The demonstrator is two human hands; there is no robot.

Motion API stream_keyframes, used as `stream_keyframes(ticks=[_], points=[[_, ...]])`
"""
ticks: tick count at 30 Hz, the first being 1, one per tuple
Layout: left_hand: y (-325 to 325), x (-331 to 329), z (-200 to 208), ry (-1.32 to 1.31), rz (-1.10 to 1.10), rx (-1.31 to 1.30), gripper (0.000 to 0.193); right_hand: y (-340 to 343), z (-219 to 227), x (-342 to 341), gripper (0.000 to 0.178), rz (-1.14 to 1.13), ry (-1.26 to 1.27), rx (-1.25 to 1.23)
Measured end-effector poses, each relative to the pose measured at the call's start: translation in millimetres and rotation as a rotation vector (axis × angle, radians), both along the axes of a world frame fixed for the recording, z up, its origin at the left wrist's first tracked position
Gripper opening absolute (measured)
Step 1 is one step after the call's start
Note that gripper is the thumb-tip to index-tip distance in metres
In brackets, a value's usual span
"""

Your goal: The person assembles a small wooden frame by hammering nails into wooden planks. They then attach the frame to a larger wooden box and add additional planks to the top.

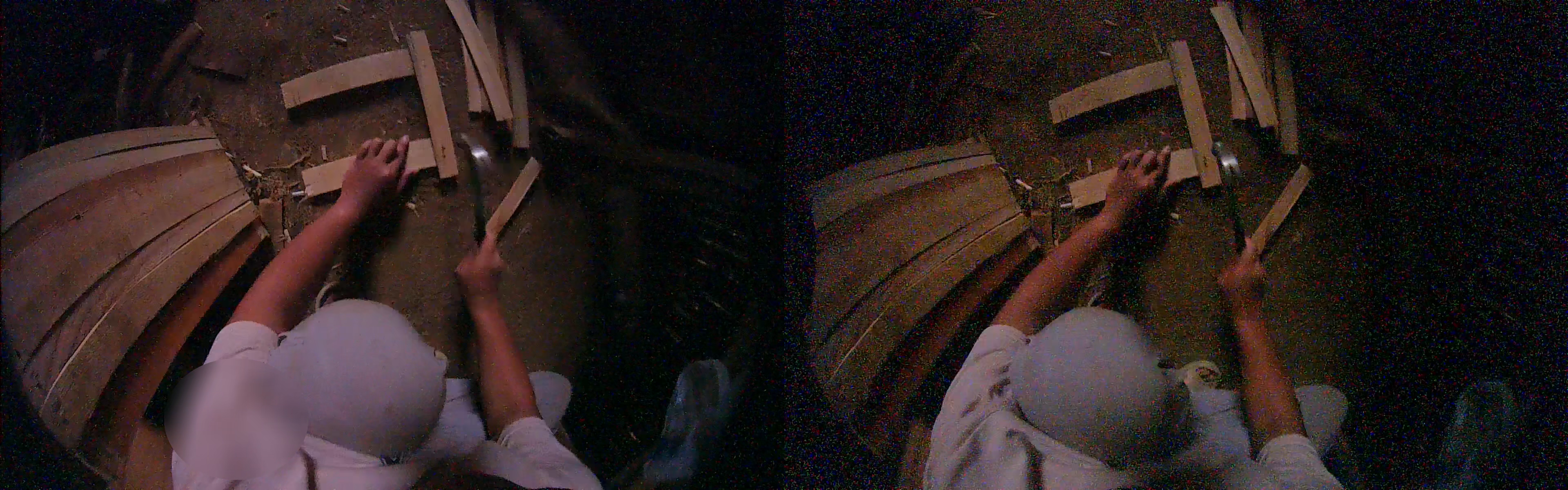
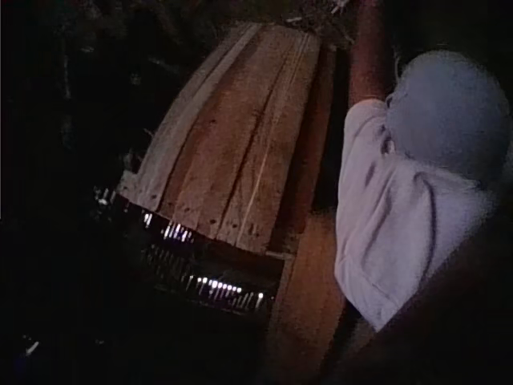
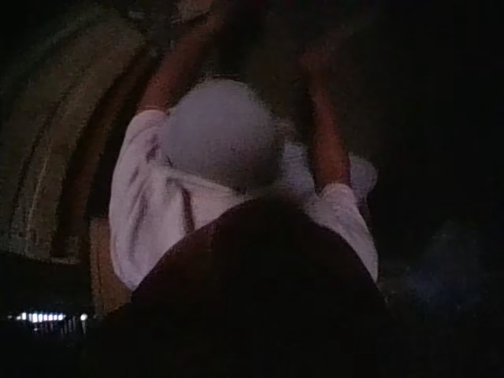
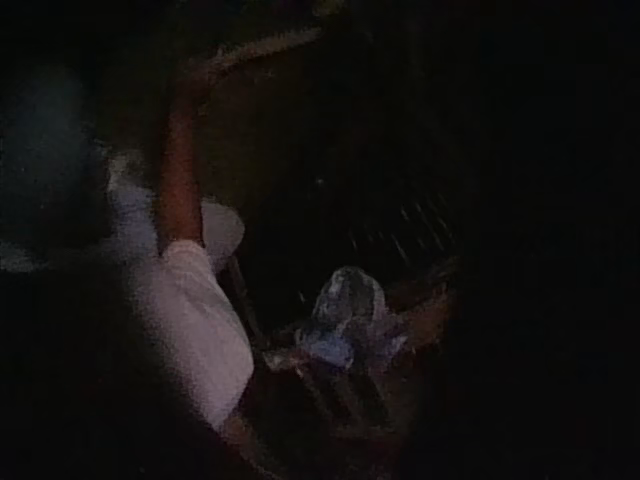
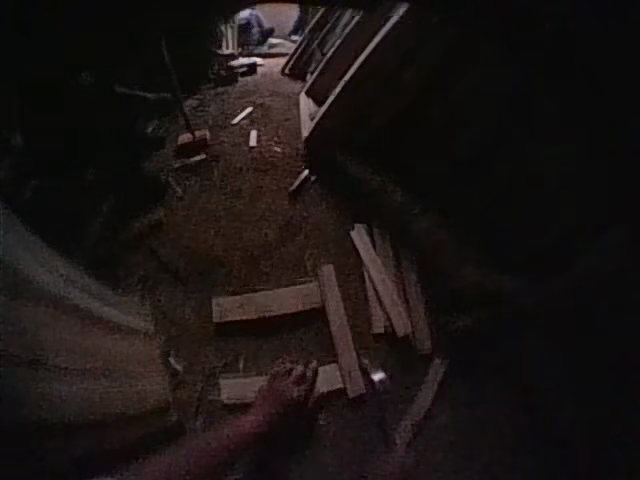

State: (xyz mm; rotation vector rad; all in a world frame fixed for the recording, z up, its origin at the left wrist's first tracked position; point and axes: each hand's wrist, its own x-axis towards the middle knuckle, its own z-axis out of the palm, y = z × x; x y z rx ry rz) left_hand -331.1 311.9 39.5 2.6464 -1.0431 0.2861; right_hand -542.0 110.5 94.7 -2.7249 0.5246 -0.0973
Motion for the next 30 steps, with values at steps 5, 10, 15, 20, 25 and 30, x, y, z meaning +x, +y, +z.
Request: stream_keyframes(ticks=[5, 10, 15, 20, 25, 30], points=[[-2.2, 1.2, 0.2, 0.06, -0.002, -0.034, 0.063, -10.3, -8.2, -7.3, 0.03, 0.148, -0.13, -0.135], [-1.1, 2.3, -3.2, 0.006, -0.001, -0.053, 0.061, -20.5, -13.5, -2.4, 0.038, 0.043, 0.077, 0.056], [-1.3, 3.3, -0.5, 0.121, -0.014, -0.052, 0.062, -52.1, -25.7, 9.0, 0.041, 0.201, 0.112, -0.182], [-1.2, 5.2, 5.1, 0.079, -0.007, -0.088, 0.061, -77.4, -16.5, 16.2, 0.042, 0.305, -0.299, 0.056], [-2.0, 5.3, 10.5, 0.115, -0.043, -0.092, 0.06, -112.5, -15.0, 34.5, 0.026, 0.44, -0.053, -0.182], [-1.7, 3.8, 11.9, 0.072, -0.059, -0.03, 0.058, -153.5, -35.0, 37.8, 0.021, 0.519, -0.356, -0.016]])
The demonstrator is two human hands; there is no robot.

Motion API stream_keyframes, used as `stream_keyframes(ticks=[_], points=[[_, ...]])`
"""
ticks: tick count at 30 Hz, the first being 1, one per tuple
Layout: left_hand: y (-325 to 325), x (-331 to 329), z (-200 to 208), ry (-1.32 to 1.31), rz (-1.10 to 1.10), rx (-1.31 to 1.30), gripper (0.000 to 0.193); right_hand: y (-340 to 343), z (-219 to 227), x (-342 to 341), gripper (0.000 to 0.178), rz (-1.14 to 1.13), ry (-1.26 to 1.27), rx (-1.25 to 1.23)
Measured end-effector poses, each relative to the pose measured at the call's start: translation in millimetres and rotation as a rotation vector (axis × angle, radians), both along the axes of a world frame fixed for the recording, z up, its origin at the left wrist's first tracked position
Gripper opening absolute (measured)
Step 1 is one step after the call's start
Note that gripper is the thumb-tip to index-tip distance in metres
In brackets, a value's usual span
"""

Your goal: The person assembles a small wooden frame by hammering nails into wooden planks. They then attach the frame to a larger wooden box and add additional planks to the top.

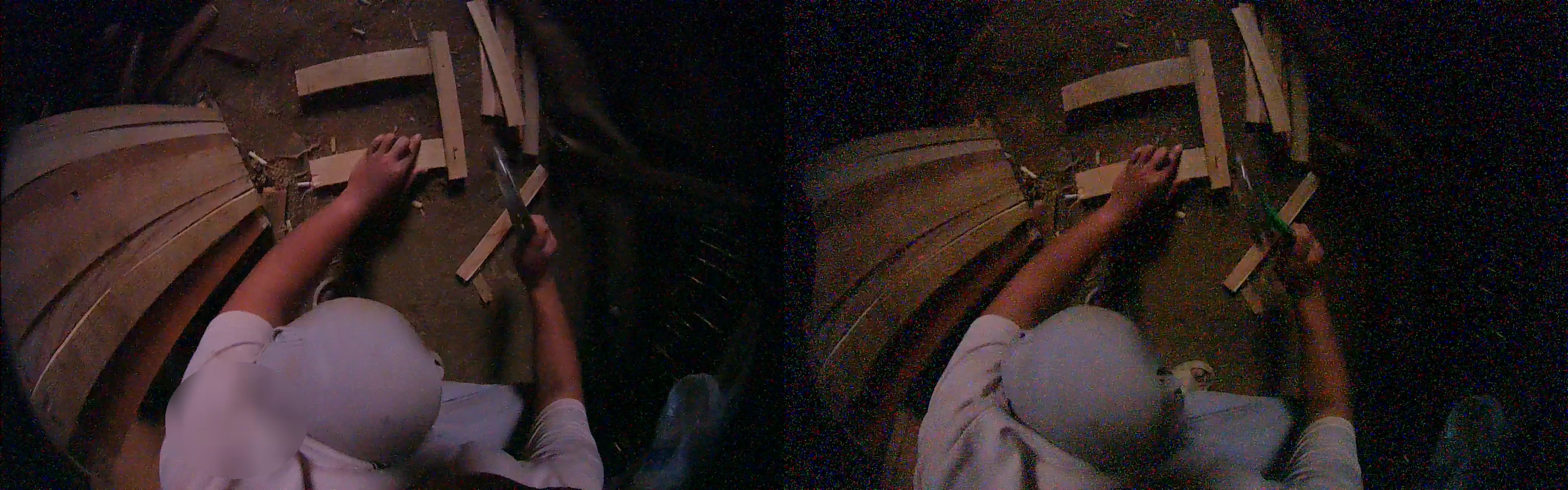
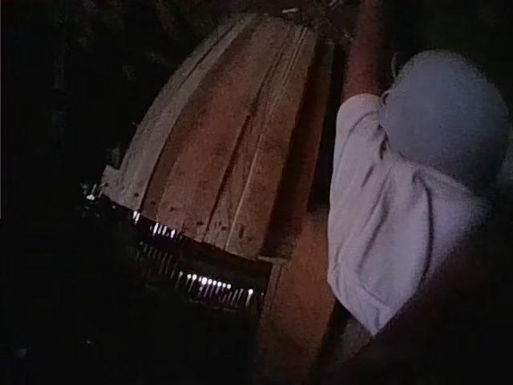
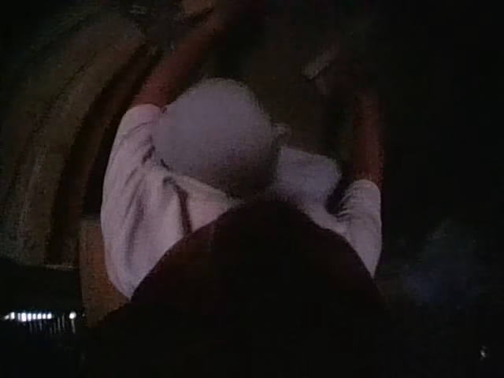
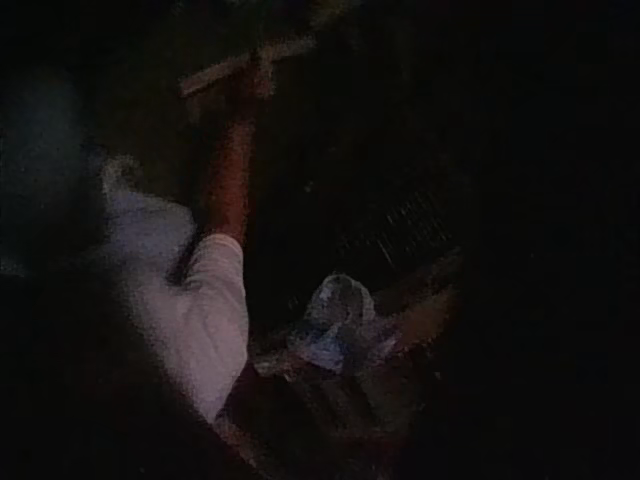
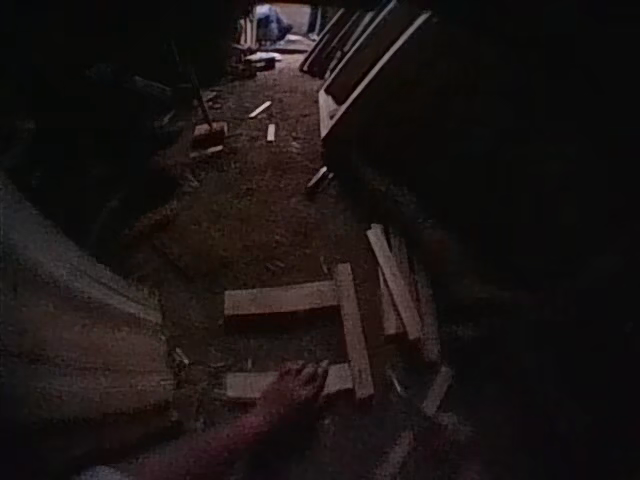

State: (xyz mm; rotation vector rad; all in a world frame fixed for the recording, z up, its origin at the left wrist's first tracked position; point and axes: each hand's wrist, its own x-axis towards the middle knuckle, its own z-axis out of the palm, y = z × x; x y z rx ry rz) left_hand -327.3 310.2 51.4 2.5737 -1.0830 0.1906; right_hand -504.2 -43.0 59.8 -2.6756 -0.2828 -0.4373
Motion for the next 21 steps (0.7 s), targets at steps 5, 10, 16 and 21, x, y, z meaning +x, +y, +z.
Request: stream_keyframes(ticks=[5, 10, 16, 21], points=[[-0.7, 3.6, -2.7, -0.009, -0.012, -0.018, 0.059, -8.5, 8.7, 2.6, 0.025, 0.037, 0.297, -0.283], [-1.5, 3.8, -4.1, 0.041, -0.011, -0.023, 0.06, 1.1, 21.3, -7.2, 0.035, 0.068, 0.045, -0.093], [-6.7, 6.3, -6.2, 0.035, -0.005, -0.003, 0.059, -2.3, 7.6, -7.3, 0.041, 0.0, 0.234, -0.252], [-3.5, 7.4, -11.7, -0.007, -0.037, 0.0, 0.067, 6.7, 18.6, -3.1, 0.042, 0.099, 0.174, 0.062]])
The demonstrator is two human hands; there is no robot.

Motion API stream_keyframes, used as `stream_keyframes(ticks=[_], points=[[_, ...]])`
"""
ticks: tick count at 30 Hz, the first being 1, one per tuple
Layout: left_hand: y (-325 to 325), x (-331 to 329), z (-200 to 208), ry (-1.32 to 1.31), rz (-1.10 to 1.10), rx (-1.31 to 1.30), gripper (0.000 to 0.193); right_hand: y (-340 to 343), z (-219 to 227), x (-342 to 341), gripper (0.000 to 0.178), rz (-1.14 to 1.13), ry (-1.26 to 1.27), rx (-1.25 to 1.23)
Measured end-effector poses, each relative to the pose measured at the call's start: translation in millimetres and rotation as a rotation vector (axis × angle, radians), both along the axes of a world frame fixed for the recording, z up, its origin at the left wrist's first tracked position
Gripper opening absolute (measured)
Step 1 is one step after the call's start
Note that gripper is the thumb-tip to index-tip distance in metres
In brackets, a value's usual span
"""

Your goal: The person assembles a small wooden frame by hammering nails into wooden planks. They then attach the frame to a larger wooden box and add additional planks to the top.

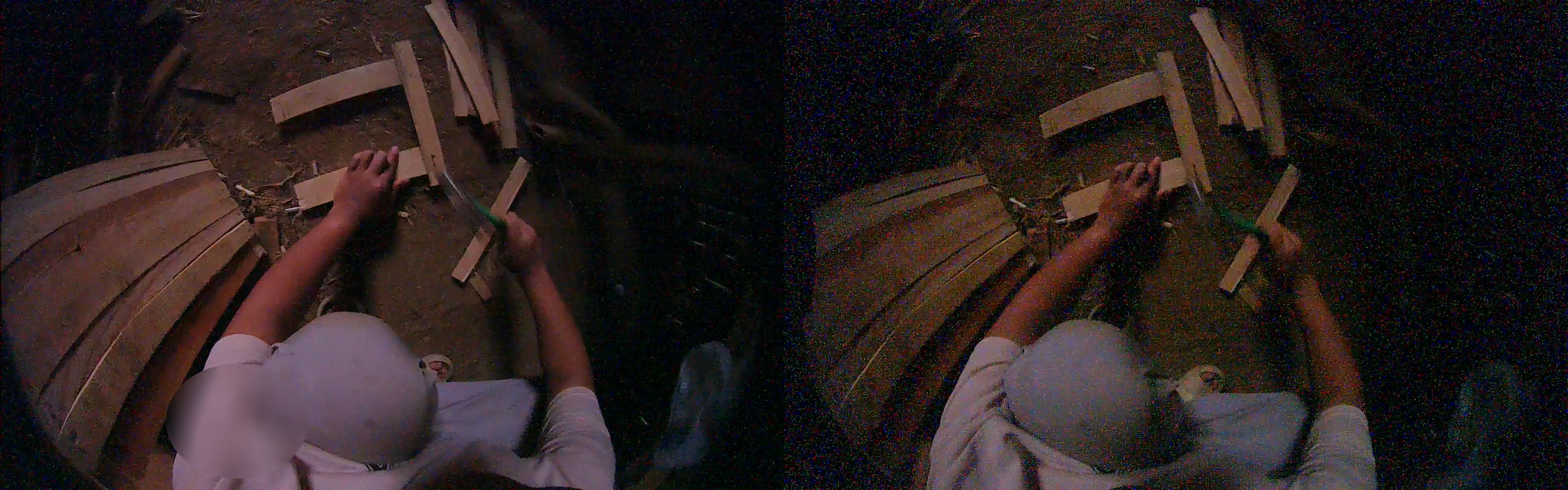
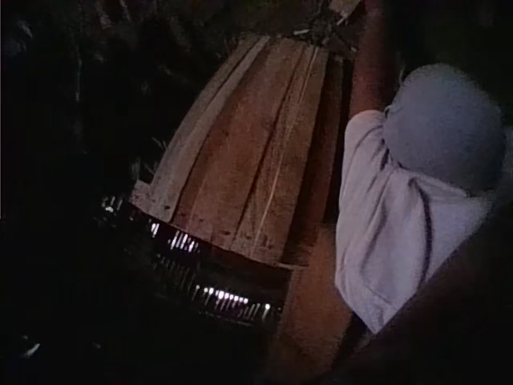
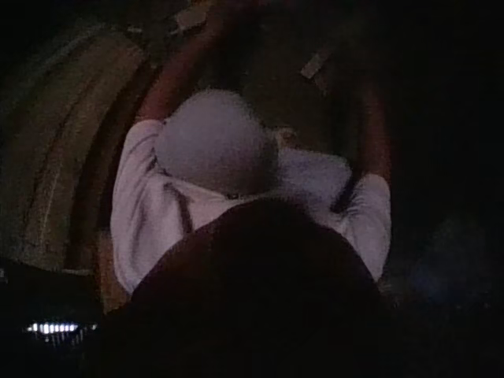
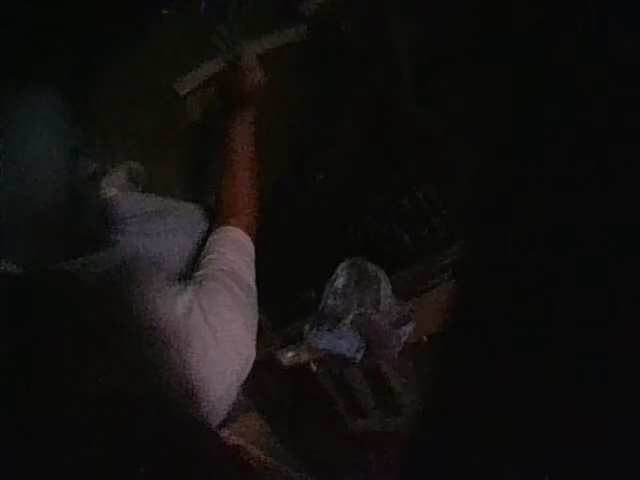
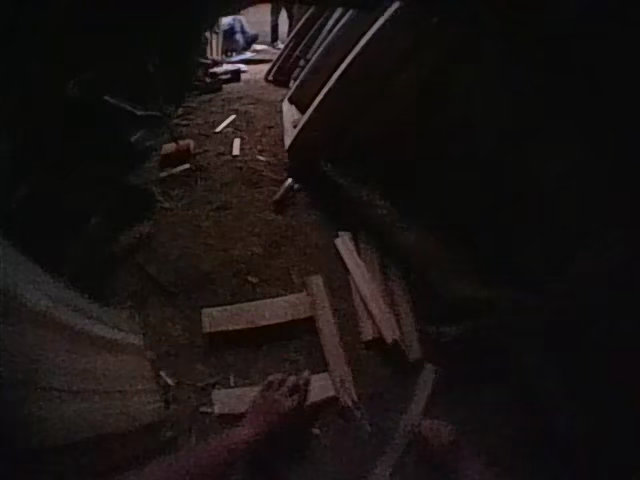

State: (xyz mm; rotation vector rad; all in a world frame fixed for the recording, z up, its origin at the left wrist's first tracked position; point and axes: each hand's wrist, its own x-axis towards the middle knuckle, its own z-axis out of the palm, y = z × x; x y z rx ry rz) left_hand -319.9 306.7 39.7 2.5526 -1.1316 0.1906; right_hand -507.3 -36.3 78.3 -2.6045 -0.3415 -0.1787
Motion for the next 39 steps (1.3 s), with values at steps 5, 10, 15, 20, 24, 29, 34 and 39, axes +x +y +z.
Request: stream_keyframes(ticks=[5, 10, 15, 20, 24, 29, 34, 39], points=[[1.3, 2.2, -4.6, -0.106, 0.02, 0.01, 0.068, 15.0, 15.9, 7.1, 0.037, -0.064, -0.053, -0.259], [1.4, 1.3, -0.6, -0.017, 0.022, 0.006, 0.067, 27.9, 15.5, 12.5, 0.041, -0.103, 0.126, -0.278], [6.7, -1.6, 6.0, -0.052, 0.034, 0.033, 0.064, 32.3, 13.1, 4.1, 0.045, -0.066, -0.091, -0.071], [5.2, -1.3, 5.4, 0.01, 0.025, 0.005, 0.065, 36.4, 0.0, -9.6, 0.046, -0.117, 0.248, -0.231], [2.8, -0.5, 4.4, 0.018, 0.02, 0.105, 0.065, 54.1, -3.8, -17.0, 0.037, -0.258, 0.243, 0.093], [1.4, 1.0, 7.0, -0.068, 0.027, -0.008, 0.058, 90.3, 11.0, -5.4, 0.03, -0.397, 0.507, -0.191], [2.0, 1.9, 6.6, -0.092, 0.03, 0.011, 0.059, 115.9, 26.6, -2.9, 0.028, -0.435, 0.165, 0.143], [3.2, 4.4, -1.0, -0.152, 0.02, 0.045, 0.061, 119.1, 18.7, -0.7, 0.028, -0.453, 0.331, -0.241]])
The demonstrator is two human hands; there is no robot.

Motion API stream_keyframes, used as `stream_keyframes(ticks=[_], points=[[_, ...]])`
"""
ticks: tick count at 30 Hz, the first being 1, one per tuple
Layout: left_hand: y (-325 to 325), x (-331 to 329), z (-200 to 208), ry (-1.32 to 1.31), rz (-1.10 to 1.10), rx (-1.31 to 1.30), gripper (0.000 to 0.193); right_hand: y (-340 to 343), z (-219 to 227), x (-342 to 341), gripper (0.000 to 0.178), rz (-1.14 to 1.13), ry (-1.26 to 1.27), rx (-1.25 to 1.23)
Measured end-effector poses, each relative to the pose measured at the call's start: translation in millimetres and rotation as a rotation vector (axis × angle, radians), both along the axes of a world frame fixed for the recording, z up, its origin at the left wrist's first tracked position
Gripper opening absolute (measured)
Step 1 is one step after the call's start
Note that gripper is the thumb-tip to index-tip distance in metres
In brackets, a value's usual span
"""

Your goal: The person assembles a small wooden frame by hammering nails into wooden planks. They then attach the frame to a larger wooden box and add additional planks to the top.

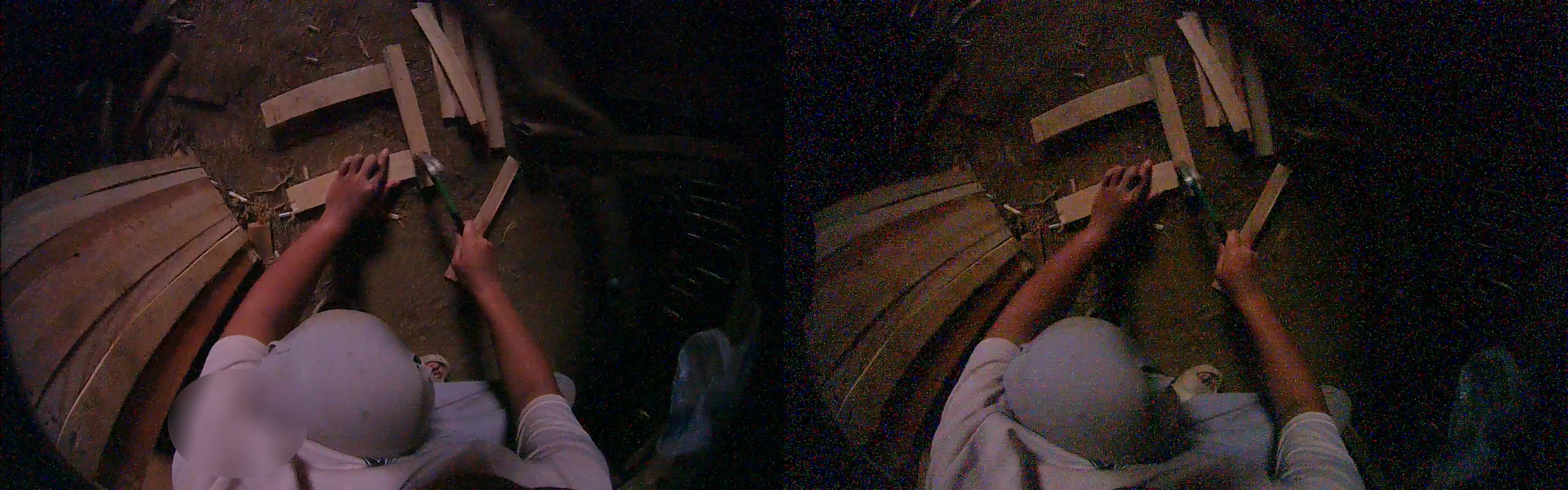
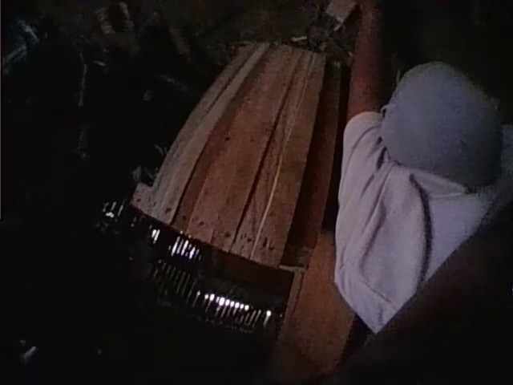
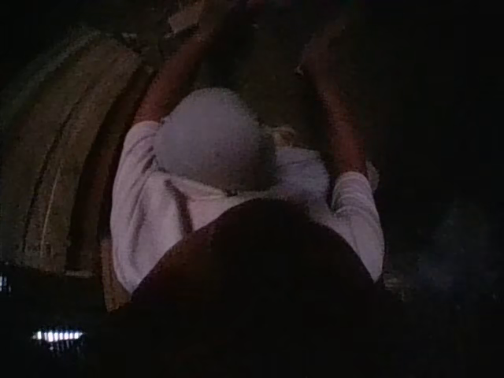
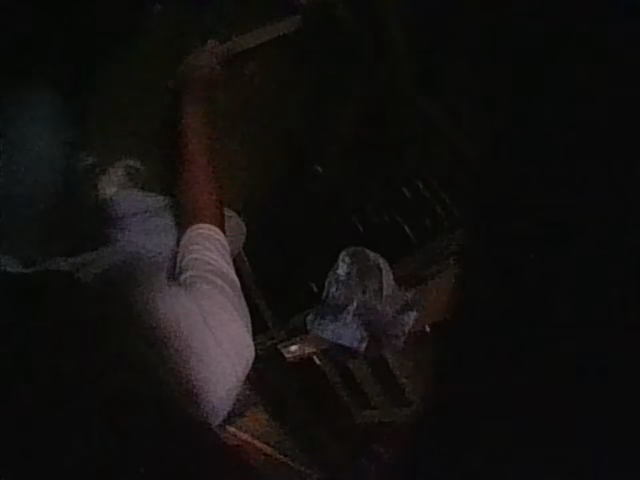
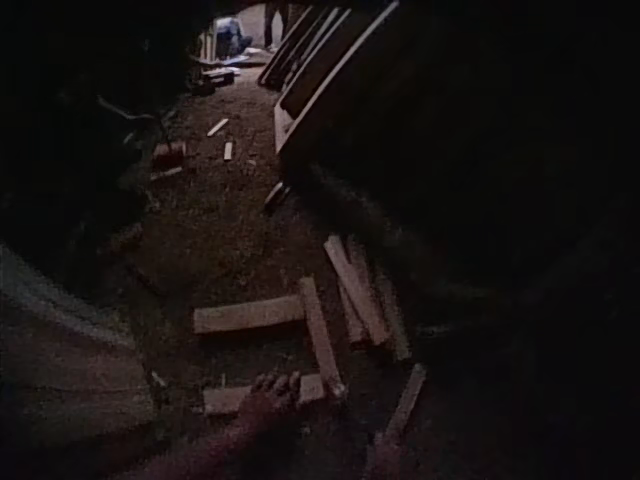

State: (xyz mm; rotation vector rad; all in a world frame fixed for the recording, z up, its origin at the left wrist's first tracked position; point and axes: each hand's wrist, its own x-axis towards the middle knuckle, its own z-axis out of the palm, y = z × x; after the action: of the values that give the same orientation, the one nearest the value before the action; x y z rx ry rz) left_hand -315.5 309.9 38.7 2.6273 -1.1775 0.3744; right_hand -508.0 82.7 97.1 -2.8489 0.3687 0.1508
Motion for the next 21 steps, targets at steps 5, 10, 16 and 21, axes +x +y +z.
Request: stream_keyframes(ticks=[5, 10, 16, 21], points=[[-2.1, -1.0, -1.6, 0.079, 0.013, -0.04, 0.061, -6.8, -10.5, -12.4, 0.046, -0.078, -0.182, 0.296], [-1.6, -2.5, 3.4, 0.059, 0.017, -0.035, 0.062, 4.8, -18.8, -9.2, 0.033, 0.035, -0.335, -0.079], [1.3, 5.3, -8.8, 0.124, 0.007, -0.157, 0.057, 21.8, 13.4, 9.4, 0.031, -0.472, -0.051, 0.312], [9.8, 26.3, -8.0, 0.552, 0.275, -0.563, 0.049, 41.3, 27.8, 17.7, 0.027, -0.397, -0.168, 0.199]])
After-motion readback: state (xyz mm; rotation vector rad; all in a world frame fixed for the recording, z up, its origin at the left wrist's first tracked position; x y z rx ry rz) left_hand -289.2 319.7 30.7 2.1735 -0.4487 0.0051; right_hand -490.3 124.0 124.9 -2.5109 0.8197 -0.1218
